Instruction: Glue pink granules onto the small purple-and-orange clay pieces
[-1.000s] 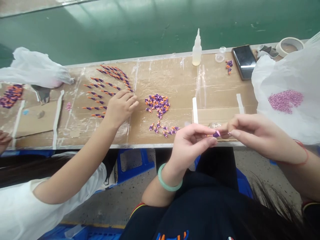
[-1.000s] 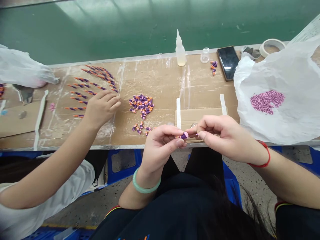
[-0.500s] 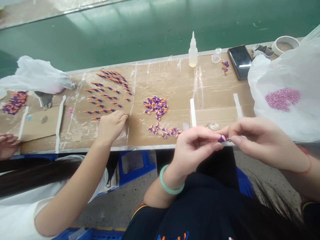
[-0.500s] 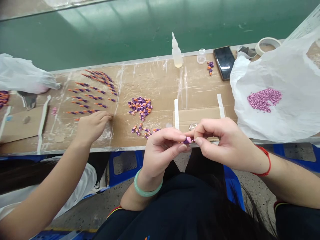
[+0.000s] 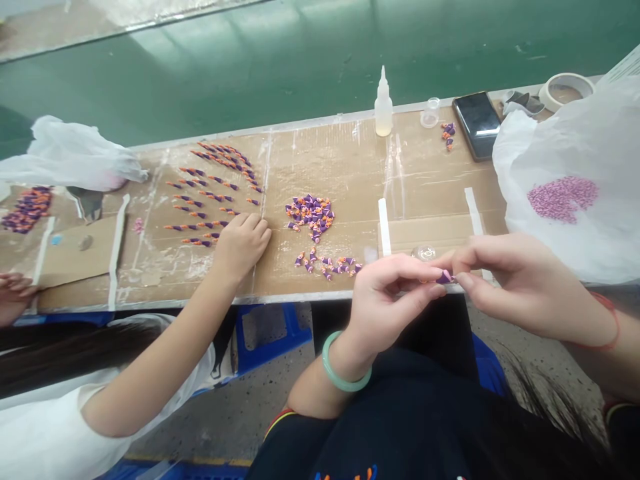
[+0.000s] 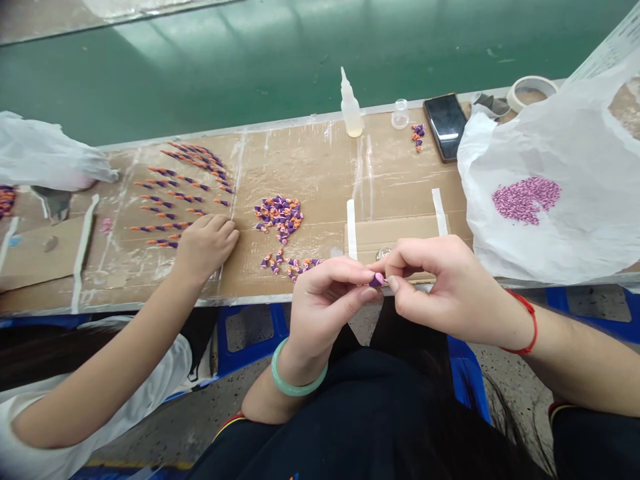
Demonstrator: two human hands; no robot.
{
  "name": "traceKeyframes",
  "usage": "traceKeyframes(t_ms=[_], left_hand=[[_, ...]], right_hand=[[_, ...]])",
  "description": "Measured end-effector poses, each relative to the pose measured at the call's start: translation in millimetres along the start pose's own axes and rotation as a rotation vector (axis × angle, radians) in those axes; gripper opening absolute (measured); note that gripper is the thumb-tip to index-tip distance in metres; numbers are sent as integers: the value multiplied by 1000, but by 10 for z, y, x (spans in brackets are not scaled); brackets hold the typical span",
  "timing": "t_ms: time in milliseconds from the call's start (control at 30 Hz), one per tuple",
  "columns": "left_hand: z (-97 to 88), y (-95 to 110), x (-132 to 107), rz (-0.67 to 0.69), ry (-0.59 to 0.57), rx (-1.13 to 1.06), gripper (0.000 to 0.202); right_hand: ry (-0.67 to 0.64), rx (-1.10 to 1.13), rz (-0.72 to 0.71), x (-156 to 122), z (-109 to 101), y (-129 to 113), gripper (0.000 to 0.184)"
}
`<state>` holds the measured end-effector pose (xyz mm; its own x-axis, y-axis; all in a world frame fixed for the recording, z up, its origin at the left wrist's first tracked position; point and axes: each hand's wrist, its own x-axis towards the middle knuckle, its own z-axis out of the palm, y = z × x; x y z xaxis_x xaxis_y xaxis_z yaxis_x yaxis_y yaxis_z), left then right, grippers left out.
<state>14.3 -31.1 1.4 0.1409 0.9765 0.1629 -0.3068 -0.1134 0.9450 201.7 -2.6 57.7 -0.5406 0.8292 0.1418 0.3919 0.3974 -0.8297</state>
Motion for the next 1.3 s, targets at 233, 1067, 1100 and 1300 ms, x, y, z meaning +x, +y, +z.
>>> traceKeyframes(t_ms=[233, 1067, 1100, 1300], left_hand=[[18, -33, -24, 5, 55, 27, 10], [-36, -67, -14, 149, 4, -3, 16], [-33, -70, -15, 154, 2, -18, 17], [-11, -61, -36, 103, -14, -127, 11]], right_hand=[[-4, -27, 8, -30, 27, 2, 15], [-6, -202, -118, -26, 72, -50, 18], [-5, -216, -128, -24, 71, -55, 19], [22, -296, -172, -63, 102, -8, 15]])
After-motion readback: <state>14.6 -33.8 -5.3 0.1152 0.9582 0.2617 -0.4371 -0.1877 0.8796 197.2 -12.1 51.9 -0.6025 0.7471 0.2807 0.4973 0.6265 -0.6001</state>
